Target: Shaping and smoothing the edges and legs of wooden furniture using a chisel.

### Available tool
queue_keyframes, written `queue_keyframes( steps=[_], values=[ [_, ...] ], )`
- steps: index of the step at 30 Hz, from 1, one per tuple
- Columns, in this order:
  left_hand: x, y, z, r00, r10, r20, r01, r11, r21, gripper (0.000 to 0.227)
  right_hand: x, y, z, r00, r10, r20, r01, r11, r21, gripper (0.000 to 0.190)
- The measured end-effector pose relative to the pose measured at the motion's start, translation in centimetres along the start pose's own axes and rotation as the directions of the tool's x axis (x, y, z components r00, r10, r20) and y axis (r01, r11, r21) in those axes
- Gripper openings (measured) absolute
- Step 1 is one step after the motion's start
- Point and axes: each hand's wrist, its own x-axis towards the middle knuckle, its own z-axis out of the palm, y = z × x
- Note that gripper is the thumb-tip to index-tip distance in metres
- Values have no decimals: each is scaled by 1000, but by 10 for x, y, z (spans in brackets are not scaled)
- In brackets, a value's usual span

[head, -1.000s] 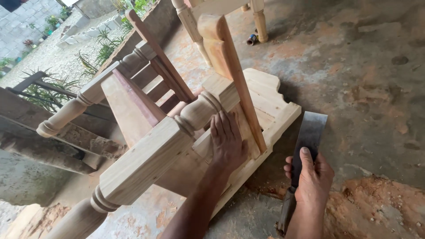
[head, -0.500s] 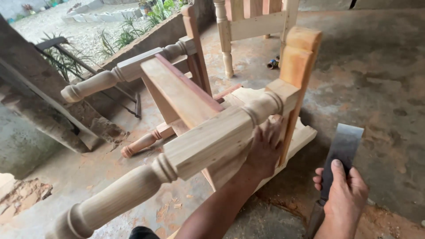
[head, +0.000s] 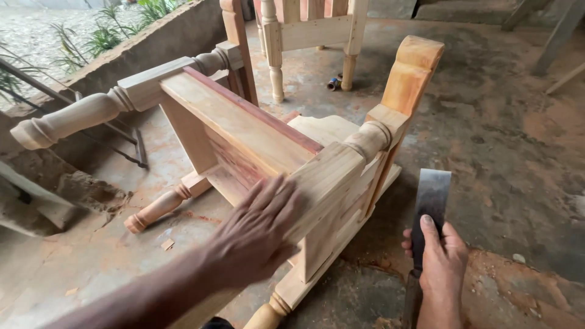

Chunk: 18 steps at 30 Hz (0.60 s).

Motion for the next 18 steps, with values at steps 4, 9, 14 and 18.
queue_keyframes(
  steps=[4,9,14,18],
  values=[
    [54,-33,22,985,155,81,-139,975,-172,99,-16,-7,-1,997,39,-63,-40,999,-17,20],
    [111,-54,40,955,246,169,-198,946,-256,104,-47,-14,8,991,-32,-133,19,995,-97,21],
    [142,-52,33,944,59,323,37,959,-283,97,-82,-29,25,977,11,-212,-37,992,-118,18],
    [121,-43,34,958,-55,283,132,957,-259,97,-110,-40,38,981,-68,-183,34,982,-187,18]
  ],
)
